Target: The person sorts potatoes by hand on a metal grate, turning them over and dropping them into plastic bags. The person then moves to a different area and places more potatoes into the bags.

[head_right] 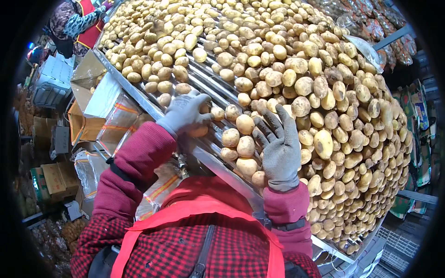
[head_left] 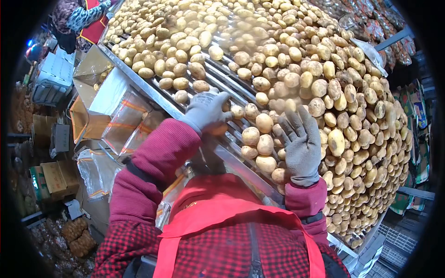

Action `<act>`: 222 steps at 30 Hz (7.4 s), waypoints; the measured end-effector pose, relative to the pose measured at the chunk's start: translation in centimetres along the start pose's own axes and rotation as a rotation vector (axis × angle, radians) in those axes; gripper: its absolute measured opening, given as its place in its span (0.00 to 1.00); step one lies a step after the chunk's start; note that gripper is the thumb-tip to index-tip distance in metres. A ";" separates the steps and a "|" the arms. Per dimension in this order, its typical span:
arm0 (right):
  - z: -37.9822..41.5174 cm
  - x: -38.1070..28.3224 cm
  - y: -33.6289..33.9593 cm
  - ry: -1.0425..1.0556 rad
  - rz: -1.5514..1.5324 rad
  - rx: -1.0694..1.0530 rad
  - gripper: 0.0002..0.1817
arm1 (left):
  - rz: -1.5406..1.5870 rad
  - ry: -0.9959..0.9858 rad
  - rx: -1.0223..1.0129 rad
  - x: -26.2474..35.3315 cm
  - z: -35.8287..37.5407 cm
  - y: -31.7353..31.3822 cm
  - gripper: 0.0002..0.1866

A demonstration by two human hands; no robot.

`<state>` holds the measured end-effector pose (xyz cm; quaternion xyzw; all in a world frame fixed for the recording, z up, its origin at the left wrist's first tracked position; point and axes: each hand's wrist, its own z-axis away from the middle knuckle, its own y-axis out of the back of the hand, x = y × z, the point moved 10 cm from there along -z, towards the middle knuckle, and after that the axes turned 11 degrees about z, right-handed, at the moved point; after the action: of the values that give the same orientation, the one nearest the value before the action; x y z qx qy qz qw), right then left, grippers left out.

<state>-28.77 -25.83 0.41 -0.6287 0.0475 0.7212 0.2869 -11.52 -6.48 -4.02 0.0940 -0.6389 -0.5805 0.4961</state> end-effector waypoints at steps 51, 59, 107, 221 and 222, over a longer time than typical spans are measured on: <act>-2.3 8.4 -30.2 0.283 0.869 -0.819 0.34 | 2.281 0.128 0.063 -9.3 14.6 0.3 0.43; -4.4 12.3 -24.9 -0.411 -0.017 -0.551 0.18 | 2.145 0.085 -0.037 -6.5 13.9 0.1 0.45; -4.5 13.7 -23.9 -0.403 -0.052 -0.545 0.22 | 2.305 0.087 0.453 -16.0 21.2 -2.7 0.46; 9.0 -11.7 14.9 0.359 0.631 0.716 0.26 | -0.021 -0.739 -0.423 14.6 5.9 -9.0 0.23; 8.7 -11.3 14.6 0.337 0.770 0.702 0.27 | 0.026 -0.736 -0.418 14.7 5.8 -8.5 0.22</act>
<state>-42.81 -38.18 8.46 -0.5393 0.5574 0.6040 0.1831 -26.91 -15.54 -2.42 -0.2303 -0.6430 -0.6860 0.2508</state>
